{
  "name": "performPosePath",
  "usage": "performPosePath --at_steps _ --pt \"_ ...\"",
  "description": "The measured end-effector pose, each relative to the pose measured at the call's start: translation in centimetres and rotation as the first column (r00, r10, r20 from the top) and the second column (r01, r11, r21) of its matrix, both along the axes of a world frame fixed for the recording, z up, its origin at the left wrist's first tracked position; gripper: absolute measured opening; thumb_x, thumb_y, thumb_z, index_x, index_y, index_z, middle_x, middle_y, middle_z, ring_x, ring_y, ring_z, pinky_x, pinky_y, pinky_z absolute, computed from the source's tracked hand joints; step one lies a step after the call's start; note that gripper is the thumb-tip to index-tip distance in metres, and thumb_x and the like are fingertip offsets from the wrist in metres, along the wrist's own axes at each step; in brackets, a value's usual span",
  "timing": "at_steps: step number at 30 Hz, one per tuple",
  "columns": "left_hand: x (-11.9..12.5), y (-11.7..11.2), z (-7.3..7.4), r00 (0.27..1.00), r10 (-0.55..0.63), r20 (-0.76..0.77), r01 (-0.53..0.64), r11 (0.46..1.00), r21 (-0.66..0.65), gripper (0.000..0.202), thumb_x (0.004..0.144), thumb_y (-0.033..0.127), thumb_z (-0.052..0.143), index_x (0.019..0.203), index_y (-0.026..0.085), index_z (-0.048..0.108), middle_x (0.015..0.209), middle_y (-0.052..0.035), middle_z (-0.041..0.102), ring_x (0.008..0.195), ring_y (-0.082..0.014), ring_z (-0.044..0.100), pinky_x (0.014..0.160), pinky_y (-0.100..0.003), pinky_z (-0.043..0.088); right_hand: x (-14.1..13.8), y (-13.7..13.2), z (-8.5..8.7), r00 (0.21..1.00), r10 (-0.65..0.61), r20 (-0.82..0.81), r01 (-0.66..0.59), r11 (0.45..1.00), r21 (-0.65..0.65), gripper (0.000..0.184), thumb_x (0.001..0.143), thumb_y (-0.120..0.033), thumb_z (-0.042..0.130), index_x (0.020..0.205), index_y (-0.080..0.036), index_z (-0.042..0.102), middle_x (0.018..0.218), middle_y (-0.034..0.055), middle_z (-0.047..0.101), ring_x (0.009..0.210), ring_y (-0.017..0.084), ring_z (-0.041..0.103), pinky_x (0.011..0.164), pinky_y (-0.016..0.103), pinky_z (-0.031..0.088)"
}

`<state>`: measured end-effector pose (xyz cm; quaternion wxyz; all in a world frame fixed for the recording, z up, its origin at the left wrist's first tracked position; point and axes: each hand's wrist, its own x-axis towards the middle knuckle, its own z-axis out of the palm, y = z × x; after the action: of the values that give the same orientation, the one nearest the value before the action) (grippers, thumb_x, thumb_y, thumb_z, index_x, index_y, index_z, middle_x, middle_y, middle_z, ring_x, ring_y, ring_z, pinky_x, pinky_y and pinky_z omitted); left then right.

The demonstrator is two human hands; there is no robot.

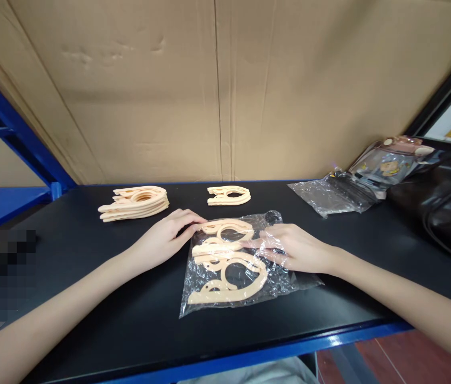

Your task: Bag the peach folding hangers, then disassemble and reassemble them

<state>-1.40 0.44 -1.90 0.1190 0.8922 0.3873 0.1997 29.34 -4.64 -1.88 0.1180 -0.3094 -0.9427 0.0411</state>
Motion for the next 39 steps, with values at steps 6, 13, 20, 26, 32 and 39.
performPosePath --at_steps 6,13,20,26,32,39 --pt "0.1 -0.5 0.4 0.998 0.011 -0.061 -0.009 1.000 0.026 0.036 0.100 0.040 0.033 0.123 0.023 0.054 0.122 -0.0042 0.056 0.114 -0.0202 0.052 0.100 -0.035 0.041 0.0 0.1 0.1 0.999 0.017 -0.033 -0.019 0.999 -0.037 0.037 0.099 -0.026 0.041 0.133 -0.024 0.057 0.089 0.0057 0.067 0.080 0.017 0.061 0.073 0.027 0.044" --pt "-0.3 -0.6 0.8 0.989 -0.041 -0.141 0.058 0.992 0.116 0.037 0.100 0.030 0.030 0.118 0.024 0.062 0.128 -0.0037 0.056 0.115 -0.0205 0.051 0.099 -0.037 0.043 1.1 0.7 0.6 0.989 -0.022 -0.145 0.031 0.998 0.063 0.035 0.099 -0.034 0.041 0.107 -0.020 0.073 0.069 0.0021 0.057 0.064 0.014 0.053 0.062 0.025 0.040" --pt "-0.3 -0.5 0.7 0.991 -0.053 -0.120 0.066 0.993 0.102 0.037 0.099 0.030 0.032 0.120 0.025 0.062 0.127 -0.0050 0.058 0.115 -0.0211 0.053 0.100 -0.039 0.045 1.9 1.3 1.0 0.942 -0.230 -0.243 0.288 0.927 0.239 0.039 0.097 -0.044 0.045 0.099 -0.020 0.075 0.062 0.0004 0.058 0.060 0.013 0.054 0.064 0.027 0.040" --pt "-0.3 -0.6 0.9 0.993 -0.048 -0.111 0.061 0.990 0.124 0.036 0.099 0.030 0.033 0.118 0.025 0.064 0.128 -0.0045 0.058 0.116 -0.0221 0.054 0.100 -0.040 0.045 2.1 1.4 1.3 0.885 -0.307 -0.350 0.406 0.876 0.259 0.042 0.097 -0.046 0.044 0.079 -0.021 0.072 0.067 0.0016 0.067 0.061 0.014 0.057 0.065 0.029 0.042" --pt "-0.2 -0.9 1.1 0.995 -0.029 -0.091 0.041 0.991 0.125 0.038 0.100 0.032 0.030 0.126 0.024 0.056 0.129 -0.0049 0.058 0.118 -0.0206 0.054 0.103 -0.038 0.043 2.1 1.3 1.3 0.830 -0.315 -0.461 0.463 0.849 0.254 0.036 0.095 -0.037 0.050 0.070 -0.019 0.069 0.058 -0.0009 0.060 0.052 0.012 0.050 0.061 0.028 0.040" --pt "-0.1 -1.1 1.3 0.996 -0.003 -0.084 0.011 0.995 0.095 0.041 0.100 0.038 0.030 0.129 0.025 0.056 0.119 -0.0016 0.068 0.107 -0.0204 0.063 0.094 -0.036 0.049 1.1 2.9 1.1 0.873 -0.297 -0.386 0.407 0.880 0.244 0.025 0.096 -0.031 0.048 0.094 -0.019 0.070 0.071 0.0014 0.063 0.064 0.014 0.055 0.065 0.027 0.043"
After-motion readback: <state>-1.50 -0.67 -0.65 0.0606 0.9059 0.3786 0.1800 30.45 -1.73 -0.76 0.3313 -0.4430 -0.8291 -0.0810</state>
